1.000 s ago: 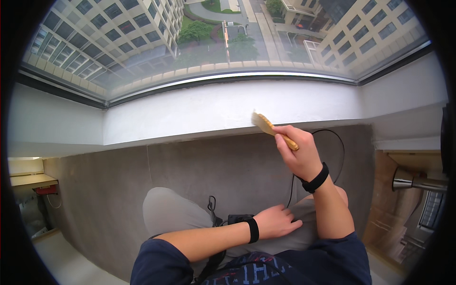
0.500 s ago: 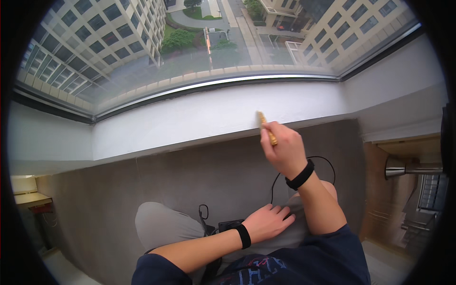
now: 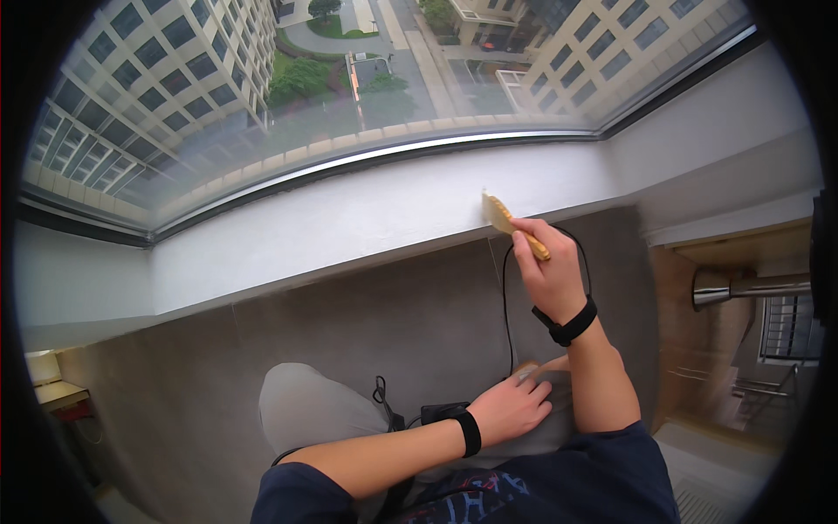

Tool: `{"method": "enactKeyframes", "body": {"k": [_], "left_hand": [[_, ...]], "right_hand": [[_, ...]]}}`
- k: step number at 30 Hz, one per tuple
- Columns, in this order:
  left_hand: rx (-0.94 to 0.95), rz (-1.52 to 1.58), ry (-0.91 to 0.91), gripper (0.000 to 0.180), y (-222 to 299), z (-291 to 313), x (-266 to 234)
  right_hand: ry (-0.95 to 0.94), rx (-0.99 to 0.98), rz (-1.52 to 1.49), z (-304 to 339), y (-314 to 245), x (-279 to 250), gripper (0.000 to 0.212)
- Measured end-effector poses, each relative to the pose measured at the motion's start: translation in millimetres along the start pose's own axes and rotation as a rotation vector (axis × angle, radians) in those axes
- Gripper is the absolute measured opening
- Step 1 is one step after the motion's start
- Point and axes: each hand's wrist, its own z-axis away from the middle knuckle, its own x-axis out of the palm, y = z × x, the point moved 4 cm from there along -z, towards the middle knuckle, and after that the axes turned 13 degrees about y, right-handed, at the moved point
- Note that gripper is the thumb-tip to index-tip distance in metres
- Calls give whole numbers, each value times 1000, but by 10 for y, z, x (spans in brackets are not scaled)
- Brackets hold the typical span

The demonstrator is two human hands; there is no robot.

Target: Using a small brush to paint or touch up a white windowsill next to a large window.

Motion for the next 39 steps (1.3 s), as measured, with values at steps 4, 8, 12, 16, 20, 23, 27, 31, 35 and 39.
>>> {"method": "enactKeyframes", "body": {"k": [4, 8, 12, 16, 20, 23, 27, 31, 35, 39], "left_hand": [[66, 55, -61, 13, -72, -112, 314], [85, 73, -103, 16, -128, -203, 420], [61, 110, -115, 18, -145, -243, 551], [19, 74, -138, 18, -205, -229, 476], [-47, 30, -170, 18, -306, -110, 361], [-99, -27, -150, 18, -349, -6, 241], [-142, -185, -165, 18, -428, 163, 203], [-157, -236, -80, 18, -448, 274, 224], [-188, -235, -134, 19, -381, 314, 167], [-143, -203, -103, 19, -358, 232, 112]], "right_hand": [[152, 152, 275, -63, 620, -484, 20], [281, 245, 301, -98, 995, -816, 23], [266, 263, 335, -107, 1106, -806, 24], [209, 227, 222, -157, 849, -522, 23], [103, 124, 44, -185, 391, -164, 21], [-30, 103, -109, -167, -17, 165, 21], [-343, 276, -541, 78, -423, 745, 24], [-541, 347, -697, 242, -565, 1047, 27], [-476, 418, -600, 166, -420, 1025, 28], [-284, 360, -527, -72, -106, 715, 26]]}}
